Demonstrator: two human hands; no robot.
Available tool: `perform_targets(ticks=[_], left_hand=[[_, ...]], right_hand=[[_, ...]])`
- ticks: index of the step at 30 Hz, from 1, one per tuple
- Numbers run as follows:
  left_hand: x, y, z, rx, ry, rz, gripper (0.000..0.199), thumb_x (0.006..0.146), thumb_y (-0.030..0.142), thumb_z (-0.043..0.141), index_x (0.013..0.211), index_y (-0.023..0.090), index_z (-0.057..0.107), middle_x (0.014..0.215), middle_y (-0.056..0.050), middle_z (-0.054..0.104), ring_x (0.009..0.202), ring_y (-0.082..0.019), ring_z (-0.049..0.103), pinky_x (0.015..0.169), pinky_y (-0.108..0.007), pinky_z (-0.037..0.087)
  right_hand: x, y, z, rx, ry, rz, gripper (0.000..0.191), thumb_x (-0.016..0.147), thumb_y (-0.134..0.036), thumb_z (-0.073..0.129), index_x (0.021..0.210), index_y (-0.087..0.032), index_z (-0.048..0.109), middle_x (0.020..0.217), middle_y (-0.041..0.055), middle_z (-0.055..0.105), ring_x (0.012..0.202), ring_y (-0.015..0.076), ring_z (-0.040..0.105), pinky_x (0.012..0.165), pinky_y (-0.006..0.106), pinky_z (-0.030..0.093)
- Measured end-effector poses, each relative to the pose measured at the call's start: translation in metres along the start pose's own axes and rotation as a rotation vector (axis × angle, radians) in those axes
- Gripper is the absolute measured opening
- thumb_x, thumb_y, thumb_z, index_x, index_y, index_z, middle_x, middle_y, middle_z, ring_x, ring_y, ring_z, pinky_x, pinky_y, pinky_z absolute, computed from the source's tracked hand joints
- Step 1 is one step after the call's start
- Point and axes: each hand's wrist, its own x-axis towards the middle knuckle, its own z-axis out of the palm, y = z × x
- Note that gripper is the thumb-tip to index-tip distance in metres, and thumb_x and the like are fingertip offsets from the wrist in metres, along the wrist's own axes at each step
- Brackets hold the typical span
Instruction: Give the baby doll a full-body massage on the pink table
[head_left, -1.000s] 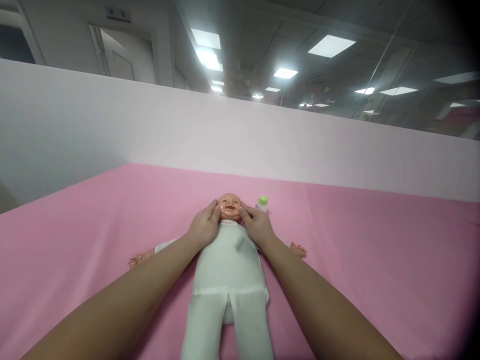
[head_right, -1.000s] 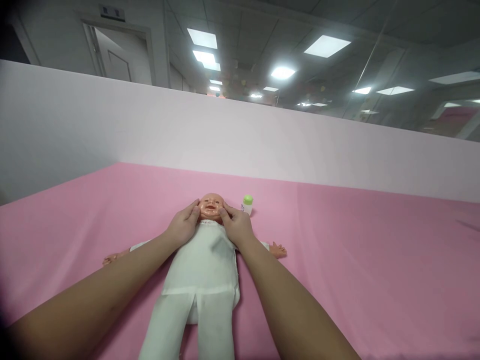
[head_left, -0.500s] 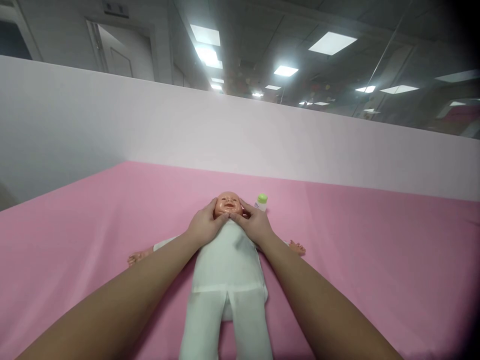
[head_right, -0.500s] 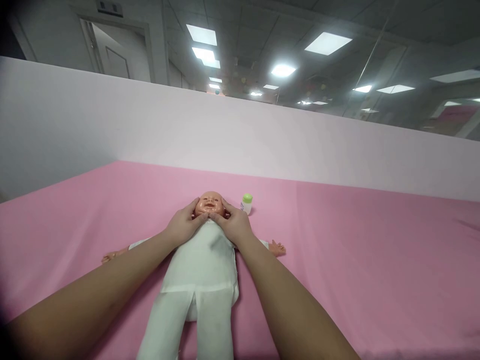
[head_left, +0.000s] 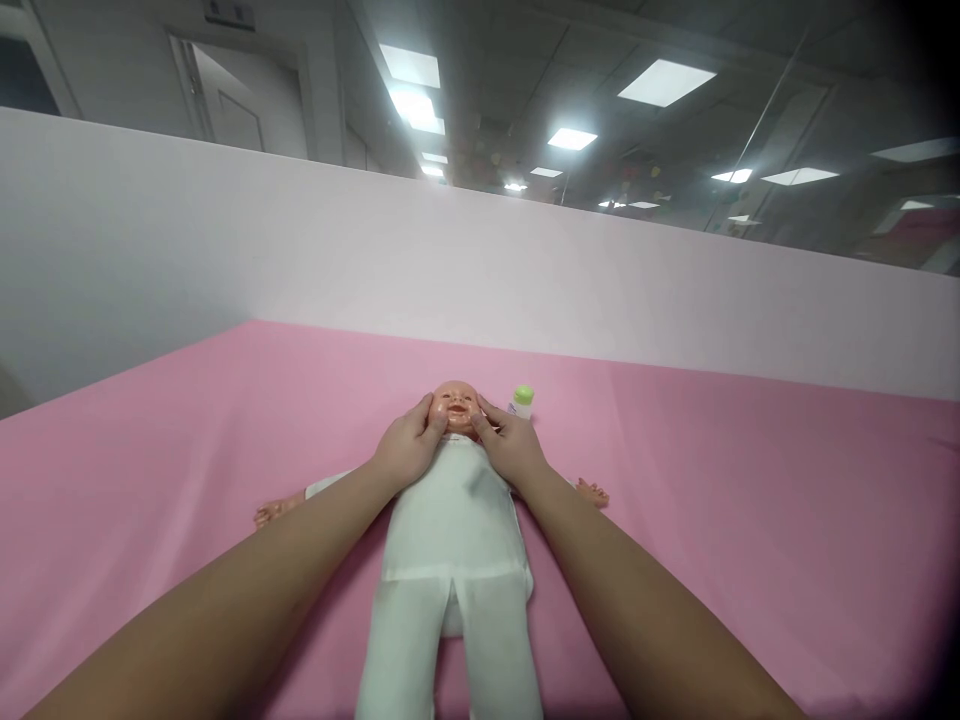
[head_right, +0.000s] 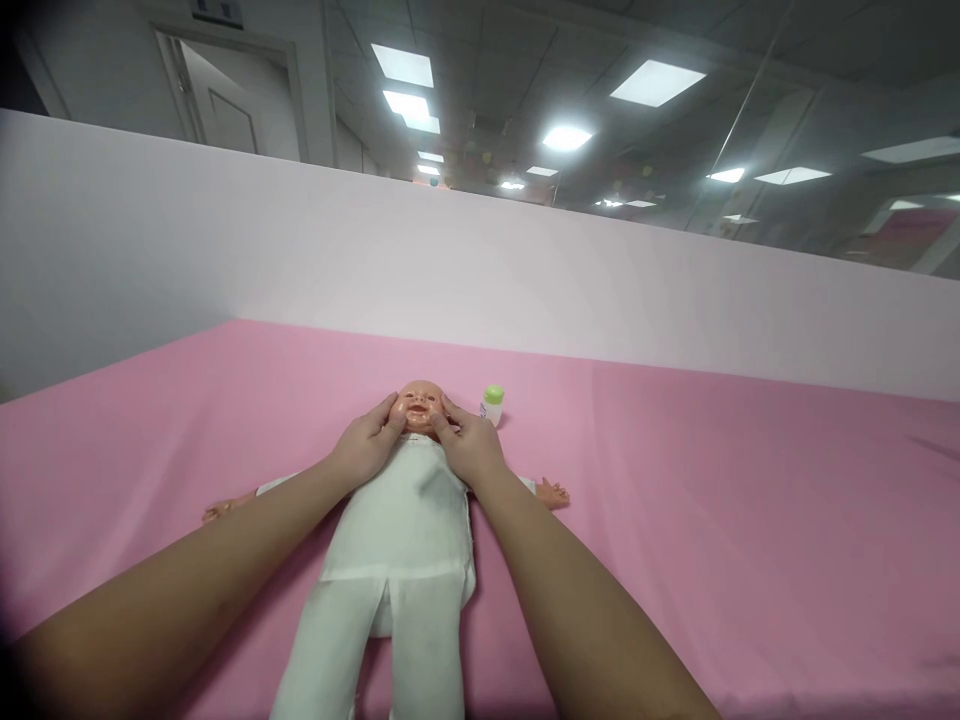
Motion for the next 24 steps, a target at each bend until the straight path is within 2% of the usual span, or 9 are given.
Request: perform_targets(ticks=[2,5,10,16,20,24], left_hand=[[-0.001,0.002,-0.001,-0.005,-0.009,-0.005,0.077,0.096,0.072,0.044,0.155,0.023,0.047,0.148,-0.011,0.062,0.13,-0.033,0.063,0.105,-0.043,0.051],[0.0,0.003,0.0,-0.022,-0.019,-0.008,0.081,0.09,0.073,0.056,0.153,0.024,0.048,0.14,-0.01,0.068,0.119,-0.033,0.068,0.096,-0.041,0.055],[0.001,-0.002,0.002,-0.024,-0.021,-0.006,0.089,0.088,0.07,0.06,0.159,0.02,0.04,0.146,-0.013,0.063,0.126,-0.034,0.065,0.1,-0.042,0.053],[0.001,-0.006,0.002,-0.037,-0.017,-0.011,0.082,0.093,0.061,0.055,0.161,0.018,0.038,0.153,-0.014,0.056,0.14,-0.036,0.054,0.114,-0.049,0.045],[0.002,-0.006,0.003,-0.061,-0.018,-0.008,0.076,0.1,0.064,0.041,0.161,0.019,0.039,0.16,-0.012,0.048,0.147,-0.033,0.046,0.121,-0.047,0.037],[0.001,-0.003,0.002,-0.067,-0.008,-0.015,0.079,0.102,0.069,0.031,0.16,0.017,0.041,0.163,-0.012,0.044,0.151,-0.03,0.041,0.125,-0.044,0.031]], right_hand=[[-0.001,-0.004,-0.001,0.0,-0.023,-0.003,0.063,0.093,-0.069,0.062,0.146,-0.035,0.061,0.129,0.0031,0.074,0.112,0.0266,0.072,0.101,0.042,0.057],[-0.003,-0.009,-0.003,-0.017,-0.044,0.004,0.072,0.085,-0.071,0.071,0.148,-0.039,0.058,0.123,0.0019,0.076,0.102,0.0269,0.074,0.092,0.042,0.06],[-0.003,-0.012,-0.003,-0.034,-0.034,0.028,0.076,0.08,-0.073,0.074,0.147,-0.039,0.059,0.117,0.0023,0.078,0.104,0.0282,0.074,0.092,0.043,0.06],[-0.002,-0.007,-0.003,-0.021,-0.024,0.025,0.071,0.085,-0.073,0.069,0.146,-0.037,0.061,0.118,0.0028,0.078,0.104,0.027,0.074,0.092,0.041,0.06],[0.0,0.001,-0.003,-0.044,-0.019,-0.001,0.059,0.097,-0.067,0.056,0.146,-0.034,0.062,0.127,0.0044,0.075,0.113,0.0266,0.072,0.098,0.041,0.057],[0.001,0.004,-0.003,-0.111,-0.006,-0.026,0.057,0.103,-0.065,0.044,0.148,-0.033,0.059,0.133,0.0052,0.072,0.124,0.0281,0.067,0.102,0.043,0.054]])
